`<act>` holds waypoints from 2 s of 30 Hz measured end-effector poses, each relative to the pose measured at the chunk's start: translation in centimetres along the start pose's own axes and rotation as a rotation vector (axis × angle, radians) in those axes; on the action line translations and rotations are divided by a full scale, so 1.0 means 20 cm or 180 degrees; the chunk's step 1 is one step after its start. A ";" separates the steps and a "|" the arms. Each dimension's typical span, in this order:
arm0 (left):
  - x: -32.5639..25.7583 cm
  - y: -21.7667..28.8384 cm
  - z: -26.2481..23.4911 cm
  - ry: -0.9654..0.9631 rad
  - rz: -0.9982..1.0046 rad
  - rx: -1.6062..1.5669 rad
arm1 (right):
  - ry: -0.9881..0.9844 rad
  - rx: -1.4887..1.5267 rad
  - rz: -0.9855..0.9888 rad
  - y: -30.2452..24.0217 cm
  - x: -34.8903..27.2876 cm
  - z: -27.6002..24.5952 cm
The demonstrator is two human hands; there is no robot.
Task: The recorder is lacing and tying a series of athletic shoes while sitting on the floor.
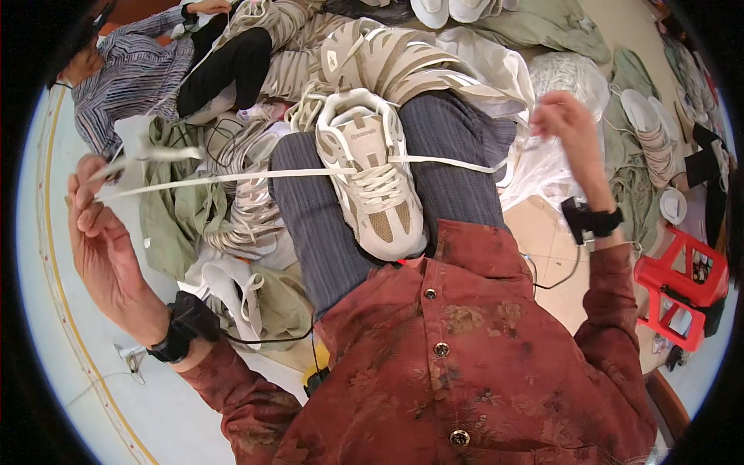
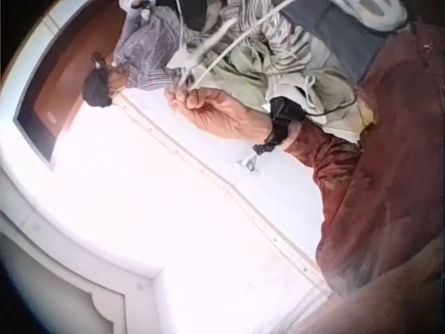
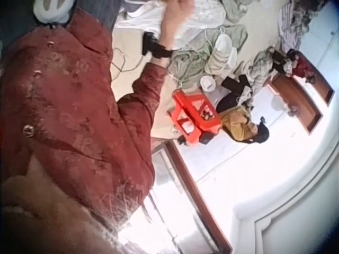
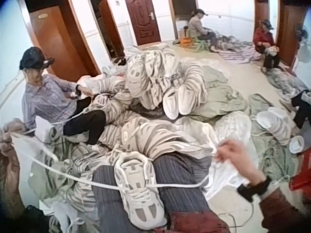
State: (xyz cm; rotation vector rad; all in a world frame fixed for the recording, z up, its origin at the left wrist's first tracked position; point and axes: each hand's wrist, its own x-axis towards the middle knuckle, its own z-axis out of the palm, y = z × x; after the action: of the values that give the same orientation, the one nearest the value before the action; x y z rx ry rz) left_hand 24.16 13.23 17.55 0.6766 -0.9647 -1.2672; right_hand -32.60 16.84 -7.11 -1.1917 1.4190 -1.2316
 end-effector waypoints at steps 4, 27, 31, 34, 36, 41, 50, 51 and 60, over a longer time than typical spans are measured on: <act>-0.12 0.06 -0.20 0.0644 0.0299 0.0323 | -0.0791 0.0142 -0.0286 -0.19 -0.06 0.54; -0.67 -0.73 -0.58 0.1906 -0.0554 0.0300 | -0.1364 -0.1215 -0.0703 -0.30 -0.03 0.99; -0.72 -0.84 -0.43 0.2043 -0.0858 0.0358 | -0.1544 -0.0348 0.0141 -0.25 -0.03 0.97; -0.73 -0.94 -0.31 0.2159 -0.1105 0.0469 | -0.1321 -0.0921 -0.0514 -0.30 -0.07 0.98; -0.73 -0.97 -0.24 0.1810 -0.1332 0.0516 | -0.0980 -0.1279 -0.1553 -0.28 -0.09 0.99; -0.73 -1.00 -0.12 0.1519 -0.1418 0.0626 | -0.0947 -0.1687 -0.1695 -0.29 -0.13 1.01; -0.72 -1.06 -0.08 0.1283 -0.1555 0.1017 | -0.1094 -0.1291 -0.1817 -0.25 -0.08 1.07; -0.72 -1.06 -0.08 0.1279 -0.1565 0.1014 | -0.1146 -0.1152 -0.1635 -0.24 -0.07 1.07; -0.71 -1.07 -0.09 0.1224 -0.1594 0.1064 | -0.0990 -0.2236 -0.2194 -0.31 -0.08 1.01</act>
State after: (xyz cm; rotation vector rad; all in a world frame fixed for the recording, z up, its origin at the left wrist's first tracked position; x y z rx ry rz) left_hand 15.46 22.69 -4.86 1.4349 -0.7099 -1.3429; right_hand -11.85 15.17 -3.27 -2.3874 1.2681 -0.9049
